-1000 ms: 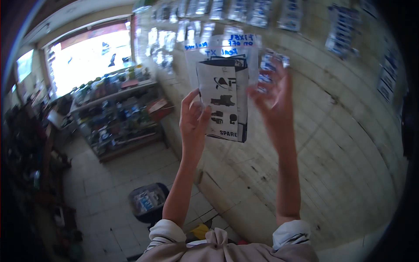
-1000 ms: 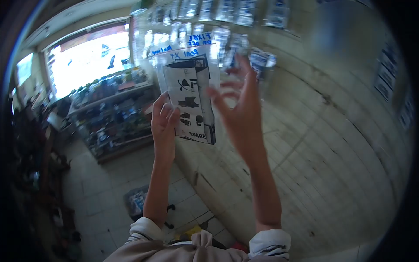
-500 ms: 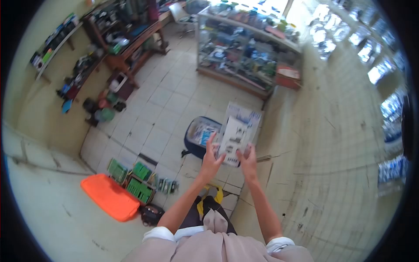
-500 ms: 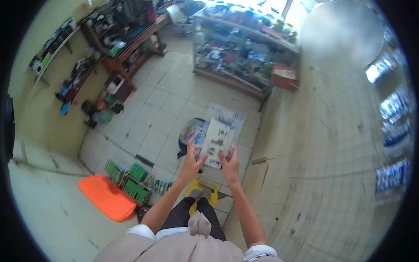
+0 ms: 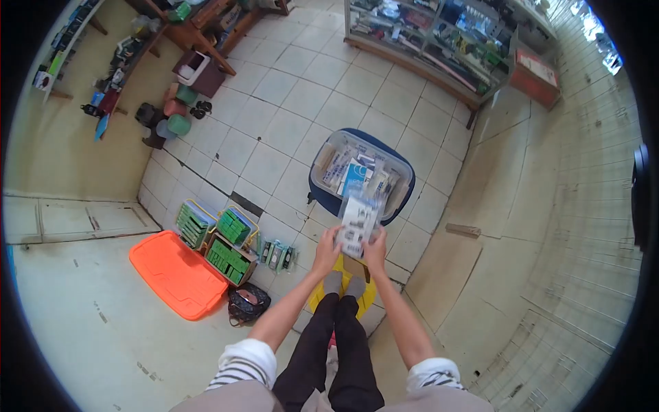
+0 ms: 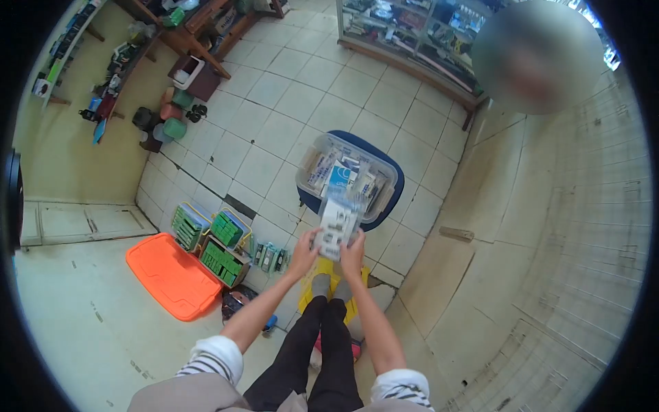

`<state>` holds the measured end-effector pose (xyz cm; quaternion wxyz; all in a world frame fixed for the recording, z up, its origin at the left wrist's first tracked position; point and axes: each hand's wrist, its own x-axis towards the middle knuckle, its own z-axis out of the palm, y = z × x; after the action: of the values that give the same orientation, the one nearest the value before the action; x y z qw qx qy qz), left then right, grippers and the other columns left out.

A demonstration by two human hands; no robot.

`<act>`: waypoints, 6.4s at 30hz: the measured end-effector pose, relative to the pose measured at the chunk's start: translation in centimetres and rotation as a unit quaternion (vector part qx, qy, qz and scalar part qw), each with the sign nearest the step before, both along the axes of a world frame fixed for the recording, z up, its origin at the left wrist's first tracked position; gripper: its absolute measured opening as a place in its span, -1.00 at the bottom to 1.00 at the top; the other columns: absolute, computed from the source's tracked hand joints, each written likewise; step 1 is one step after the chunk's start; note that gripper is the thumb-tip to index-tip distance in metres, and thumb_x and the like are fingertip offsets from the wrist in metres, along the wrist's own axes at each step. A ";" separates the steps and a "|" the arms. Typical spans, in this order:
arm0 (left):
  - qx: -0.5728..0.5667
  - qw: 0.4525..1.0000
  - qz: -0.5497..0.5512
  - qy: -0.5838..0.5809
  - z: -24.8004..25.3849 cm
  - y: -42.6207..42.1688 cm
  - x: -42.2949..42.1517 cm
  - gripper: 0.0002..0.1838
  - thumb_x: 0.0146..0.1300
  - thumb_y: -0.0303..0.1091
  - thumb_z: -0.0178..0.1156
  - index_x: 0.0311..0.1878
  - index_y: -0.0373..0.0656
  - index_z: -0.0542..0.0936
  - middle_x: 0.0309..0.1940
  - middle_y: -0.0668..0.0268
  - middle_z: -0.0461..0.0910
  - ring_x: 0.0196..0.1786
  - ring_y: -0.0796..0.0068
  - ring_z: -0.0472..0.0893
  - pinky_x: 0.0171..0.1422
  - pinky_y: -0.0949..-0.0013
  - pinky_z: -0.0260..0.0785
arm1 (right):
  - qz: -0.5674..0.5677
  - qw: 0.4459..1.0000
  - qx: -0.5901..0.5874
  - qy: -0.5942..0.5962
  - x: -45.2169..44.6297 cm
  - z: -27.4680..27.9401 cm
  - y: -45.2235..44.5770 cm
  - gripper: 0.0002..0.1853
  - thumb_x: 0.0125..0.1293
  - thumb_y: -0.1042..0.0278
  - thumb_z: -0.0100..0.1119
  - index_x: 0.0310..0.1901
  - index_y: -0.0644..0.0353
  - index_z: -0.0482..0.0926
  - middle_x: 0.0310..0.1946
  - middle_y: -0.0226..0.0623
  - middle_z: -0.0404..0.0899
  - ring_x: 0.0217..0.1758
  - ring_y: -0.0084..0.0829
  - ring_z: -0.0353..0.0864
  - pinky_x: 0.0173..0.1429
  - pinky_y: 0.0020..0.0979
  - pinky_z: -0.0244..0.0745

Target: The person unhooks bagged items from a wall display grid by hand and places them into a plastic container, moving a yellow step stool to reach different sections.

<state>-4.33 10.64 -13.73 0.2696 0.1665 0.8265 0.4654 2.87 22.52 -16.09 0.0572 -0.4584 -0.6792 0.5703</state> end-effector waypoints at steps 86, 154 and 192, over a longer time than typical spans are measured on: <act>0.523 0.703 -0.470 0.110 61.5 42.3 34.5 -0.49 0.13 -0.20 0.05 0.07 -0.29 0.22 -0.16 0.21 0.42 -0.19 0.49 0.42 -0.09 0.44 0.25 | -0.515 0.569 0.641 -0.031 35.6 75.1 20.1 -0.72 0.04 0.27 0.11 -0.29 0.29 0.38 -0.42 -0.08 0.44 -0.22 -0.13 0.44 -0.17 -0.22 0.30; 0.445 0.723 -0.518 -0.106 71.2 26.6 20.3 -0.59 0.20 0.03 -0.07 -0.41 -0.18 0.46 -0.66 0.51 0.36 -0.63 0.78 0.28 -0.51 0.63 0.17 | -0.135 0.497 0.854 0.071 32.5 80.3 18.5 -0.71 0.13 0.57 -0.09 -0.08 0.19 0.38 -0.29 -0.17 0.48 -0.24 -0.33 0.48 -0.12 -0.44 0.36; 0.094 0.995 -0.006 0.010 7.6 2.1 -5.0 -0.58 -0.13 -0.66 -0.03 -0.10 -0.17 0.43 -0.15 0.27 0.37 -0.16 0.40 0.42 -0.25 0.47 0.41 | 0.034 0.989 0.086 0.113 -3.5 6.3 2.7 -0.48 -0.03 0.68 -0.02 0.05 0.19 0.24 -0.06 -0.13 0.30 -0.05 -0.25 0.36 -0.01 -0.39 0.28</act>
<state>-9.37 12.73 -6.12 0.2471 0.2006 0.7807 0.5378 -0.65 25.21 -9.78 0.1537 -0.3608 -0.7301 0.5596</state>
